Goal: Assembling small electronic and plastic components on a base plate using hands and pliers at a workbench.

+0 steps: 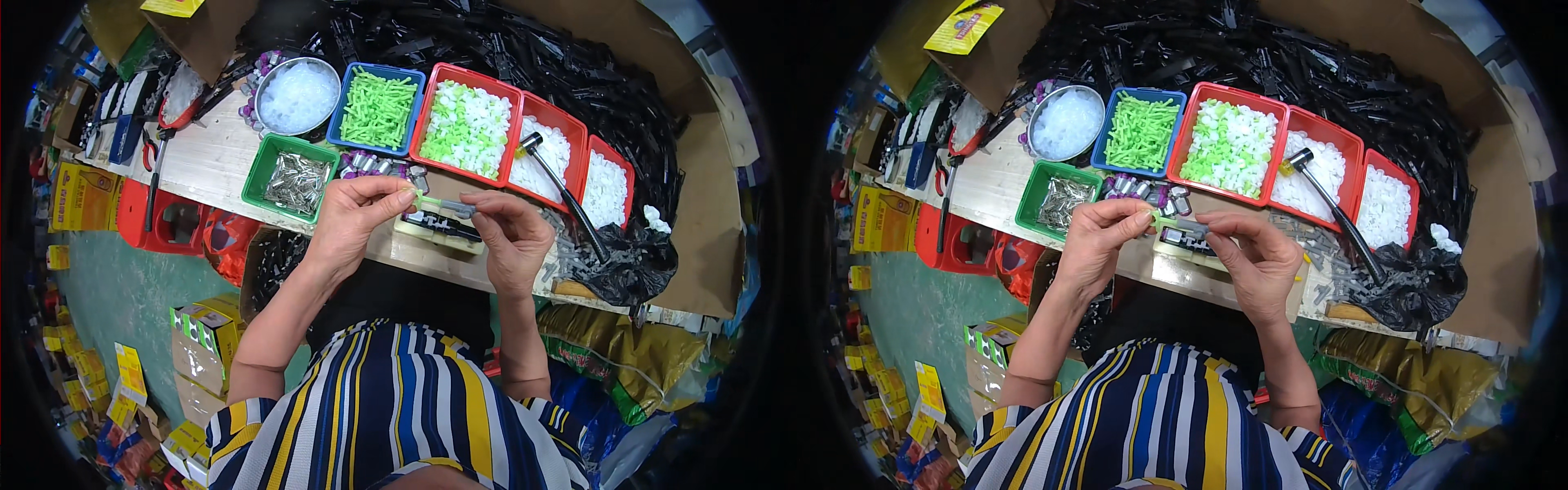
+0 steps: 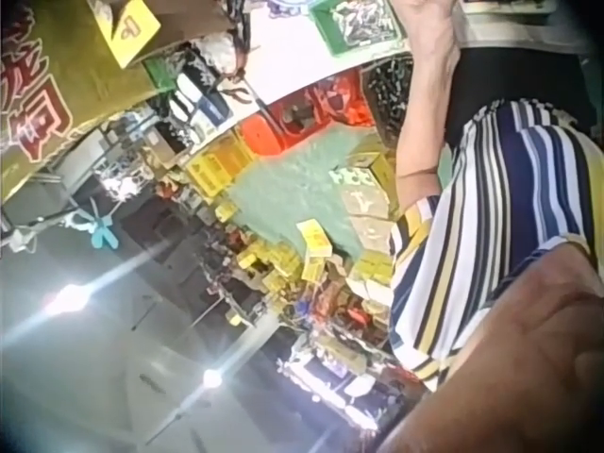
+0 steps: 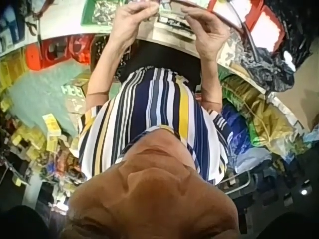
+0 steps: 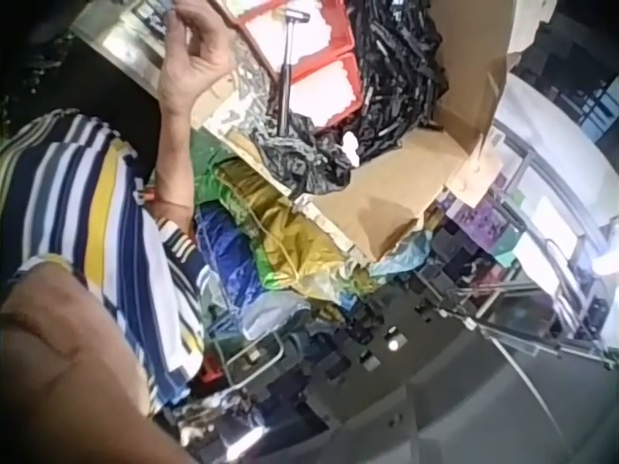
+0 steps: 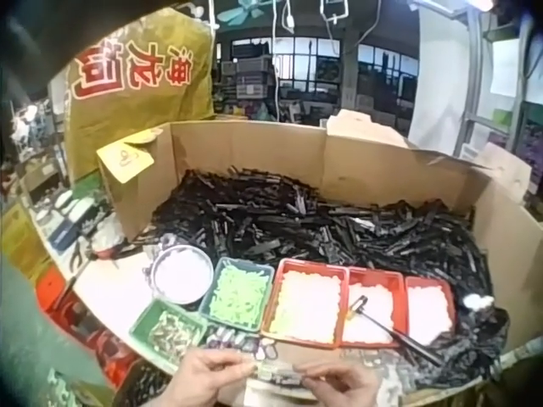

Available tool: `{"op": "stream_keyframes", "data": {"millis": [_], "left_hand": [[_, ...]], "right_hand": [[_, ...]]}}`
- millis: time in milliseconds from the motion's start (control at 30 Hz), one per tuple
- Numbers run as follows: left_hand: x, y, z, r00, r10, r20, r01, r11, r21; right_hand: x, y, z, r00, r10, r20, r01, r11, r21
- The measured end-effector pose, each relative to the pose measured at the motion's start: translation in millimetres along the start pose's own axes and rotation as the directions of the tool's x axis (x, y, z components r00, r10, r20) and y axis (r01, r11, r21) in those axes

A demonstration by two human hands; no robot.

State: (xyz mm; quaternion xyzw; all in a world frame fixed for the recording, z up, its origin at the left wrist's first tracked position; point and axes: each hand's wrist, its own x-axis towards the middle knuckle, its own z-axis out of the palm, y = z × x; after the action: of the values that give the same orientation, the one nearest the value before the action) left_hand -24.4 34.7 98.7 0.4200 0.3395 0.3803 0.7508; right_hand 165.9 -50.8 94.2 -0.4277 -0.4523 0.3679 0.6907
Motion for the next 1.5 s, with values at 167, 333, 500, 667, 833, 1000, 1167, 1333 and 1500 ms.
{"op": "stream_keyframes", "data": {"millis": [167, 333, 500, 667, 833, 1000, 1167, 1333, 1500], "left_hand": [[-0.4, 0.3, -6.4, 0.997, -0.071, 0.009, 0.072, 0.997, -0.029], [3.8, -1.0, -9.2, 0.980, -0.195, 0.036, 0.198, 0.974, -0.114], [4.0, -2.8, -1.6, 0.974, -0.221, 0.044, 0.225, 0.969, -0.106], [5.6, -7.2, 4.9, 0.988, -0.153, -0.003, 0.153, 0.988, 0.018], [5.0, -15.6, 12.3, 0.993, -0.105, -0.050, 0.109, 0.990, 0.094], [3.8, -21.3, 9.5, 0.999, 0.006, 0.045, -0.015, 0.979, 0.203], [9.5, -15.0, 1.3, 0.864, 0.346, 0.367, -0.504, 0.593, 0.628], [13.9, -11.5, 2.7, 0.712, 0.432, 0.553, -0.693, 0.312, 0.650], [14.4, -20.9, 1.6, 0.739, 0.413, 0.532, -0.665, 0.325, 0.672]], "right_hand": [[2.7, -3.2, 1.6, 0.995, -0.025, 0.099, 0.035, 0.993, -0.109], [2.6, -0.2, -3.5, 0.984, -0.033, 0.175, 0.060, 0.986, -0.154], [2.4, 2.2, -10.3, 0.968, 0.006, 0.251, 0.055, 0.970, -0.237], [5.8, -13.6, -12.9, 0.968, 0.045, 0.245, 0.098, 0.835, -0.541], [8.7, -9.1, -20.4, 0.940, 0.013, 0.341, 0.235, 0.699, -0.675], [10.2, -10.3, -23.4, 0.936, 0.071, 0.344, 0.203, 0.690, -0.694], [11.1, -11.6, -28.1, 0.929, 0.179, 0.324, 0.084, 0.750, -0.656], [10.1, -15.2, -31.6, 0.916, 0.175, 0.360, 0.113, 0.750, -0.652], [6.3, -14.9, -37.6, 0.888, 0.069, 0.456, 0.308, 0.647, -0.697]]}}
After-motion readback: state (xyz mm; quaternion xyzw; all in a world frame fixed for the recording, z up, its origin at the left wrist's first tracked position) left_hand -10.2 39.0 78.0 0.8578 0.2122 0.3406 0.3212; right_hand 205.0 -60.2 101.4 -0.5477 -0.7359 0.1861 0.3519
